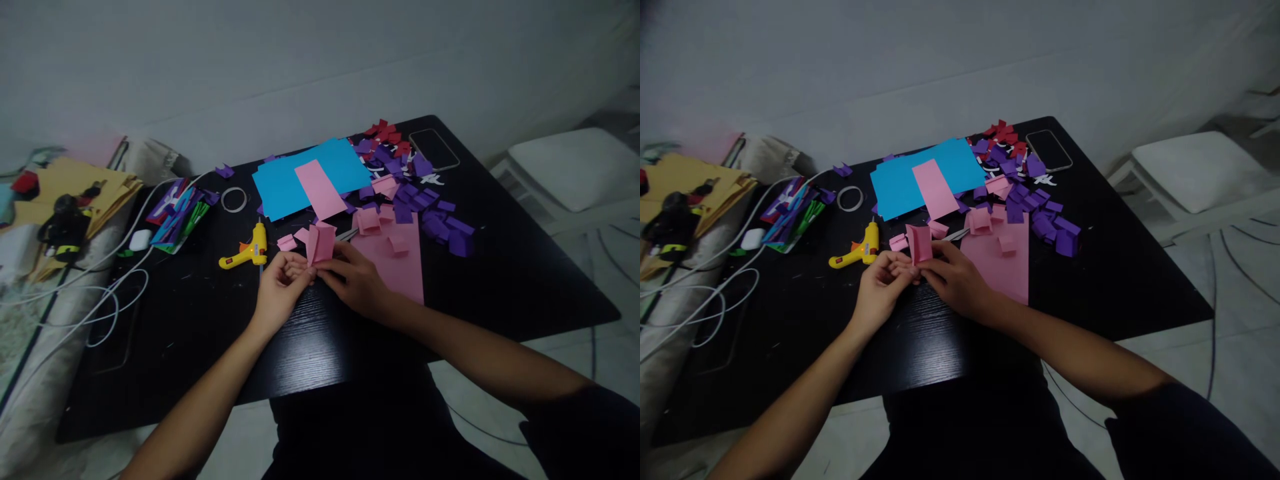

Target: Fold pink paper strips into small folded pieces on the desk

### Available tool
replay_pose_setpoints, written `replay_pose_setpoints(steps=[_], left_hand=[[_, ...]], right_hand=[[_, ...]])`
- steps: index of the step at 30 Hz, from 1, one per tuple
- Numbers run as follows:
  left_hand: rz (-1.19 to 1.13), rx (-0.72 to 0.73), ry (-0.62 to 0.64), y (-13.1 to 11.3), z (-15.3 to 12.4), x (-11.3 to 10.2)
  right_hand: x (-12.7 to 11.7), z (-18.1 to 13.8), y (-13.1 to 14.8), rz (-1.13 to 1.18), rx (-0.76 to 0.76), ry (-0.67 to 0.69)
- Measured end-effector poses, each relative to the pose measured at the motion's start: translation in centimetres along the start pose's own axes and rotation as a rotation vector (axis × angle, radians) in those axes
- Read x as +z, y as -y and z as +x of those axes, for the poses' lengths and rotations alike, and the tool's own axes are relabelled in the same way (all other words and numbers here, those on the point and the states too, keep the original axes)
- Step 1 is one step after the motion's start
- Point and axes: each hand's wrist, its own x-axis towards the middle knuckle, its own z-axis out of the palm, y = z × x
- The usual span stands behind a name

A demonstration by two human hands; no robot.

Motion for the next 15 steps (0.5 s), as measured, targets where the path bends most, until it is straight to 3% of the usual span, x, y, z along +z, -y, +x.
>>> replay_pose_setpoints(steps=[11,15], left_hand=[[0.045,0.056,-0.036,0.6,0.32,-0.21],[0.138,0.131,-0.105,0.24,0.49,-0.36]], right_hand=[[-0.55,-0.09,0.63,0.081,-0.041,0.068],[-0.91,0.1,0.97,0.133,0.02,0.091]])
